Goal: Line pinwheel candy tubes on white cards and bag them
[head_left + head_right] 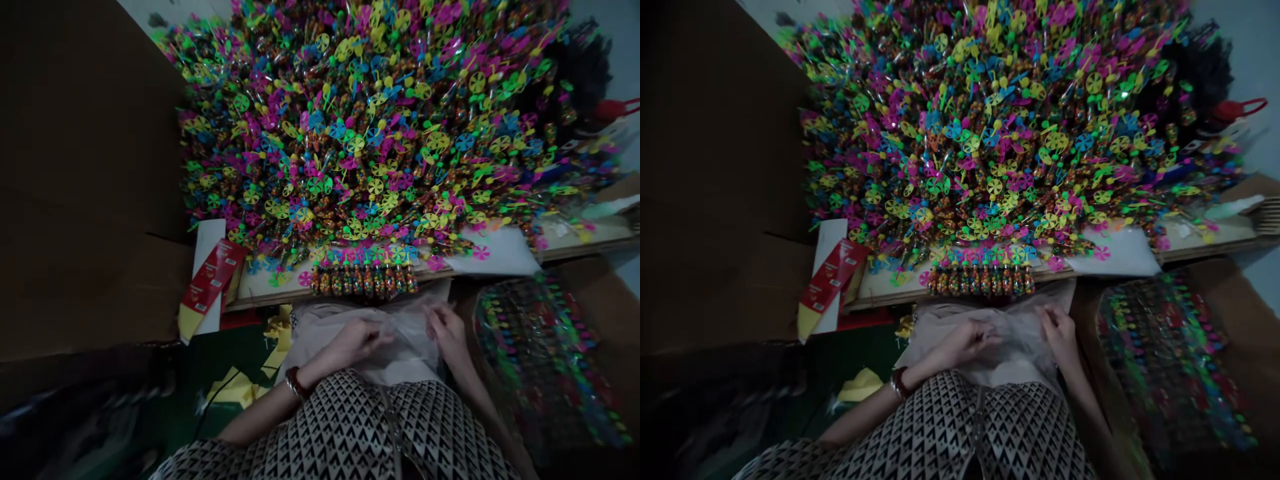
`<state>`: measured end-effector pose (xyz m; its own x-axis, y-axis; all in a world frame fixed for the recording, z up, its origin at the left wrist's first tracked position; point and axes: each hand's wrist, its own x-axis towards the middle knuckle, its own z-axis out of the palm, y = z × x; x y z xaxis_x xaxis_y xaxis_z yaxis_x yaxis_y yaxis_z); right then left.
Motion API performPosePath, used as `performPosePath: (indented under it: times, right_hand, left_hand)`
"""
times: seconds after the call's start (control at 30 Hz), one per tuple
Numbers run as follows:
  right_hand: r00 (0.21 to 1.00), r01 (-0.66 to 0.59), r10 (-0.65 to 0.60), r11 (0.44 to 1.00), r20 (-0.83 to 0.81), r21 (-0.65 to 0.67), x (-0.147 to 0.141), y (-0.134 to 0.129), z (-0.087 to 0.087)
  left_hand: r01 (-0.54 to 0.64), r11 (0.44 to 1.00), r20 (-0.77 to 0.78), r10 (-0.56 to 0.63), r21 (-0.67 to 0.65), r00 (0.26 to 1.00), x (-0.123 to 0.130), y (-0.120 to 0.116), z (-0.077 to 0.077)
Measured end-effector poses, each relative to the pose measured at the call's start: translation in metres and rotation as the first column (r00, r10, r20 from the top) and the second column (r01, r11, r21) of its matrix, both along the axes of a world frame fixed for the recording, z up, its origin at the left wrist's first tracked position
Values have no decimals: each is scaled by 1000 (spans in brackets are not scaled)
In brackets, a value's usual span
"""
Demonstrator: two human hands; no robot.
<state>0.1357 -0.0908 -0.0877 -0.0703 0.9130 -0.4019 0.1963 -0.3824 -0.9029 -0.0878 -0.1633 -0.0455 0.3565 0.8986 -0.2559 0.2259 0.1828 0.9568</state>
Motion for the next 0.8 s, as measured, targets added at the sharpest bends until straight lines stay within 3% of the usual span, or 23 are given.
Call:
performPosePath:
  times: [0.1, 0.23, 0.37, 0.47, 0.53, 0.67, 0.8]
  right_hand:
    - [984, 21, -38, 995, 173, 100, -13, 28, -19]
    - [944, -170, 114, 972, 309, 161, -24, 70, -19]
    - [914, -315, 285, 947, 290, 63, -28, 89, -21]
    - [887, -378, 388, 922, 249, -90, -32, 94, -27]
    - [887, -377, 404, 913, 222, -157, -36, 92, -29]
    - [937, -276, 305, 945, 170, -176, -45, 66, -31]
    - [964, -197, 223, 965, 147, -171, -48, 35, -32]
  left_hand:
    - [-91, 992, -88, 99, 90, 991, 4, 2, -27]
    - [-124, 991, -148, 131, 58, 980, 3, 7, -44]
    - [-140, 984, -113, 127, -111, 985, -5, 2, -49]
    - [-232, 951, 27, 243, -206, 970, -4, -4, -58]
    - [-367, 885, 99, 408, -287, 907, -3, -9, -67]
    - [-570, 674, 97, 681, -471, 726, -8, -19, -80]
    - [-682, 514, 53, 816, -521, 575, -20, -24, -72]
